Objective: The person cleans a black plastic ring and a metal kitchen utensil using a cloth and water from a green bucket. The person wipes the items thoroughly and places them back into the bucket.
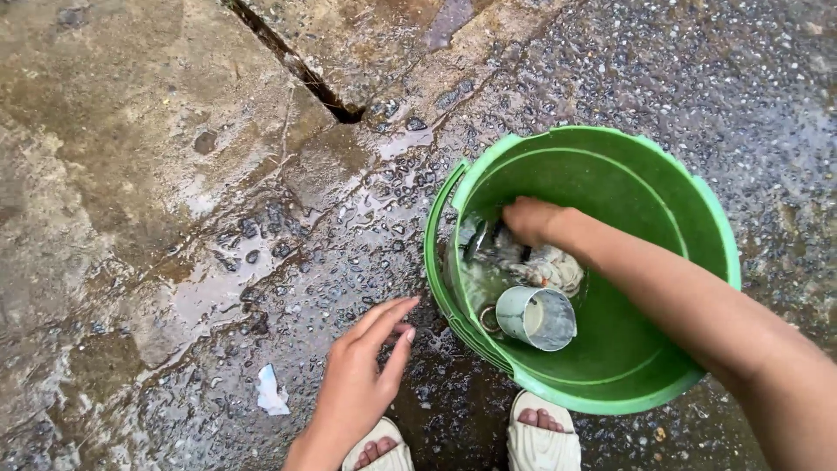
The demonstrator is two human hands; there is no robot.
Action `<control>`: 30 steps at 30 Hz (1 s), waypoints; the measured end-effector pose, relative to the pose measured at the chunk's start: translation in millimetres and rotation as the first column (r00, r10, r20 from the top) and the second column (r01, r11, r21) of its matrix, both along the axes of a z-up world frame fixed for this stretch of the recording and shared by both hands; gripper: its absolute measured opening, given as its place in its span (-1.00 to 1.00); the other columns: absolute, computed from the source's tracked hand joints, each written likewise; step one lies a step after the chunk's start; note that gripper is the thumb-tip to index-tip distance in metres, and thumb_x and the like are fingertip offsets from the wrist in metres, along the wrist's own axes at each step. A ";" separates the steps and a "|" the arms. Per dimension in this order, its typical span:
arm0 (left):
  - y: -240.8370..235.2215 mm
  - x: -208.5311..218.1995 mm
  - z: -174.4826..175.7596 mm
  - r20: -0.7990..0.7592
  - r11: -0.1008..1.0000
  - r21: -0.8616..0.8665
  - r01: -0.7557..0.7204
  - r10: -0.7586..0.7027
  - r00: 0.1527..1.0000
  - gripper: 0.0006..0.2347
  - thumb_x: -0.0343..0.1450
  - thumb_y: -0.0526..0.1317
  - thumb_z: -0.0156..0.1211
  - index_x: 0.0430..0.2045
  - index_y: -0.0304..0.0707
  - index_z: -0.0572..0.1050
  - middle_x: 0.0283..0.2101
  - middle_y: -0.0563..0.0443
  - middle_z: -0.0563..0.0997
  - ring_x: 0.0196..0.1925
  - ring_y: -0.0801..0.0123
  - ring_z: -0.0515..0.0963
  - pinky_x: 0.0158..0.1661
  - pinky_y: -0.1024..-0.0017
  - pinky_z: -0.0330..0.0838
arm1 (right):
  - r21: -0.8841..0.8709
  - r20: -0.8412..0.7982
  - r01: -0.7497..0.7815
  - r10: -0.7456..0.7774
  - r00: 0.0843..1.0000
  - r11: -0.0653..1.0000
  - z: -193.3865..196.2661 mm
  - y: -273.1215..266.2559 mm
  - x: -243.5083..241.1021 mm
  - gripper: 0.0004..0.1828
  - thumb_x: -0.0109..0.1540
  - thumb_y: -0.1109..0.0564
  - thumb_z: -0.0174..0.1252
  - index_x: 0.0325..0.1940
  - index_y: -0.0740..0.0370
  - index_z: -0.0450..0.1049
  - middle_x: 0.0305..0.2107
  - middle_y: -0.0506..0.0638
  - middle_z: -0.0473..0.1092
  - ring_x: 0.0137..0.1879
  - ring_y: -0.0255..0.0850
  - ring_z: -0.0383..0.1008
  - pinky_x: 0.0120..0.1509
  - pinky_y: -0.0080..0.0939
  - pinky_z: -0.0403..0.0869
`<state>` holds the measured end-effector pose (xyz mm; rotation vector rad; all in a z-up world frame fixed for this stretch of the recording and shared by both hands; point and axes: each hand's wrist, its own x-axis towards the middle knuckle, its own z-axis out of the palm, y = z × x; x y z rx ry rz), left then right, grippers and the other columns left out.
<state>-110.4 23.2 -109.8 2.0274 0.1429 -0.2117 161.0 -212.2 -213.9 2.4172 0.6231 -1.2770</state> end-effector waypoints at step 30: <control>2.6 -5.4 11.3 -0.066 1.000 0.017 -0.013 0.015 0.998 -0.69 0.45 -0.18 0.07 0.10 -0.05 0.52 0.12 0.08 0.64 -0.85 0.62 0.19 -0.65 0.58 0.47 | -0.120 0.018 0.005 -0.002 1.000 0.993 59.9 10.1 -4.5 -0.76 0.38 0.09 0.08 -0.08 0.32 0.53 -0.28 0.02 0.49 -0.24 -0.19 0.53 -0.22 -0.26 0.60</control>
